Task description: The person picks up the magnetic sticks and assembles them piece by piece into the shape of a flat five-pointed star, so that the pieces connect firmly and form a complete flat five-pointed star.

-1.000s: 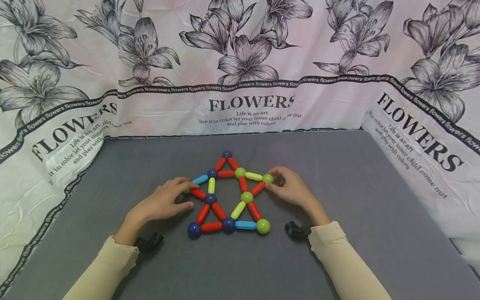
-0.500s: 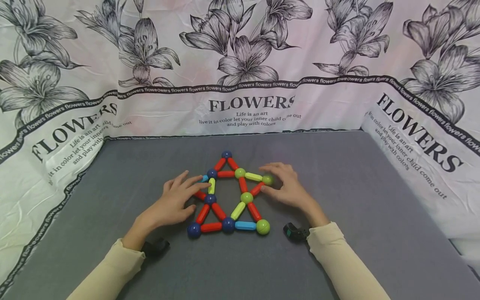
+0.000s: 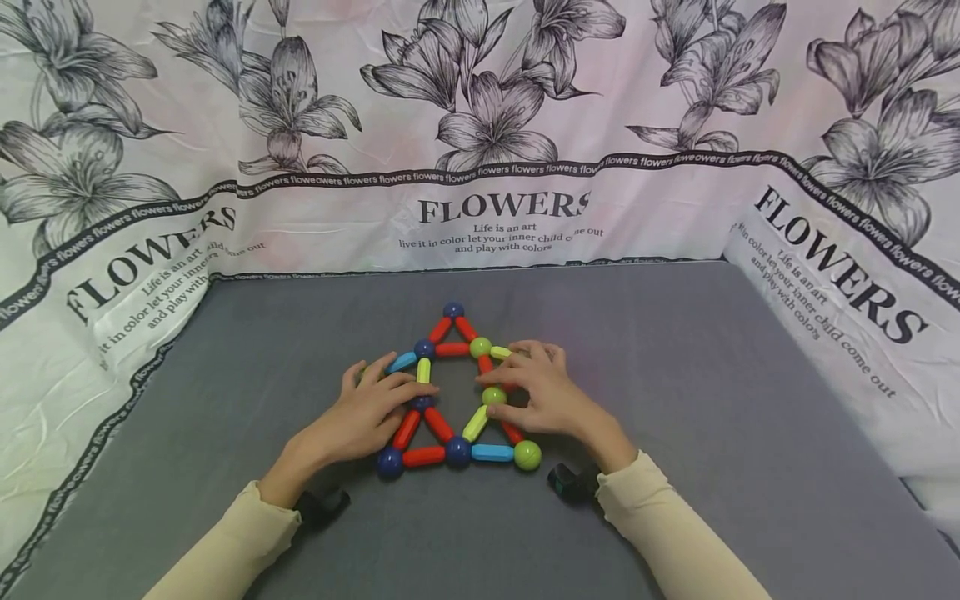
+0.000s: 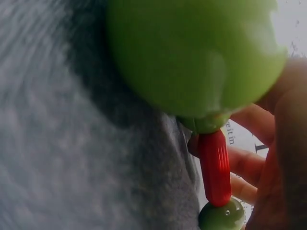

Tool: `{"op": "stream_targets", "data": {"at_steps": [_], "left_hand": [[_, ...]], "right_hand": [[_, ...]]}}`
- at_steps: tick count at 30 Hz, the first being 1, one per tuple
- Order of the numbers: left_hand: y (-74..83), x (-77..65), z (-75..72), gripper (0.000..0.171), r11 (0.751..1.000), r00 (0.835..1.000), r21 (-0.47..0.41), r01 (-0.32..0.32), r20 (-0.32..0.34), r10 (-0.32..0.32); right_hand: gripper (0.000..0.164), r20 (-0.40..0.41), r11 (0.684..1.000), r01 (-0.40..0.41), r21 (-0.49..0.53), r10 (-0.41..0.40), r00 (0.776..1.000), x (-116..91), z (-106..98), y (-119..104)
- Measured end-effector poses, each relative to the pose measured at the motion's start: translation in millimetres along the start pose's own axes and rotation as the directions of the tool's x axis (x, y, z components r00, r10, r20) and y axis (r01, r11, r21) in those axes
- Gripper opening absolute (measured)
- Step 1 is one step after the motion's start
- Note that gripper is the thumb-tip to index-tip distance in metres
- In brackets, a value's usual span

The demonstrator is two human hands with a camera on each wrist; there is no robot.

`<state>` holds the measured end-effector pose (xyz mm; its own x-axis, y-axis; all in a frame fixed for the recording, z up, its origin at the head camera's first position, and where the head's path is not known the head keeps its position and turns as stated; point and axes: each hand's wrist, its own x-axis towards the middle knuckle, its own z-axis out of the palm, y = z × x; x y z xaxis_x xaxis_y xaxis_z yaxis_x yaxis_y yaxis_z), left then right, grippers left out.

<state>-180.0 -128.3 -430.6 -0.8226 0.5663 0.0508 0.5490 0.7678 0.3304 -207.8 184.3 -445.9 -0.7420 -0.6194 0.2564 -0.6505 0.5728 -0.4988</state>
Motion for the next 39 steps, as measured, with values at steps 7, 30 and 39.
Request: {"op": "stream_targets", "data": {"at_steps": [7,30,39], "left_hand": [[1.1,1.2,0.6,0.033,0.999,0.999,-0.042,0.032,-0.010,-0.032],[-1.0,0.6,-3.0,0.023,0.994,0.998,-0.090,0.062,0.004,-0.062],[-2.4,-0.5,-5.1,0.021,0.995,0.998,-0.081,0.064,0.014,-0.063]], "right_hand": [[0.027,-0.013,0.999,0.018,0.032,-0.018,1.000,0.5,3.6,-0.9],[0.022,0.023,0.996,0.011,0.092,-0.014,1.000,0.8,0.9,-1.2],[0.021,0.021,0.995,0.007,0.102,-0.009,1.000,0.8,0.8,-1.3]]}}
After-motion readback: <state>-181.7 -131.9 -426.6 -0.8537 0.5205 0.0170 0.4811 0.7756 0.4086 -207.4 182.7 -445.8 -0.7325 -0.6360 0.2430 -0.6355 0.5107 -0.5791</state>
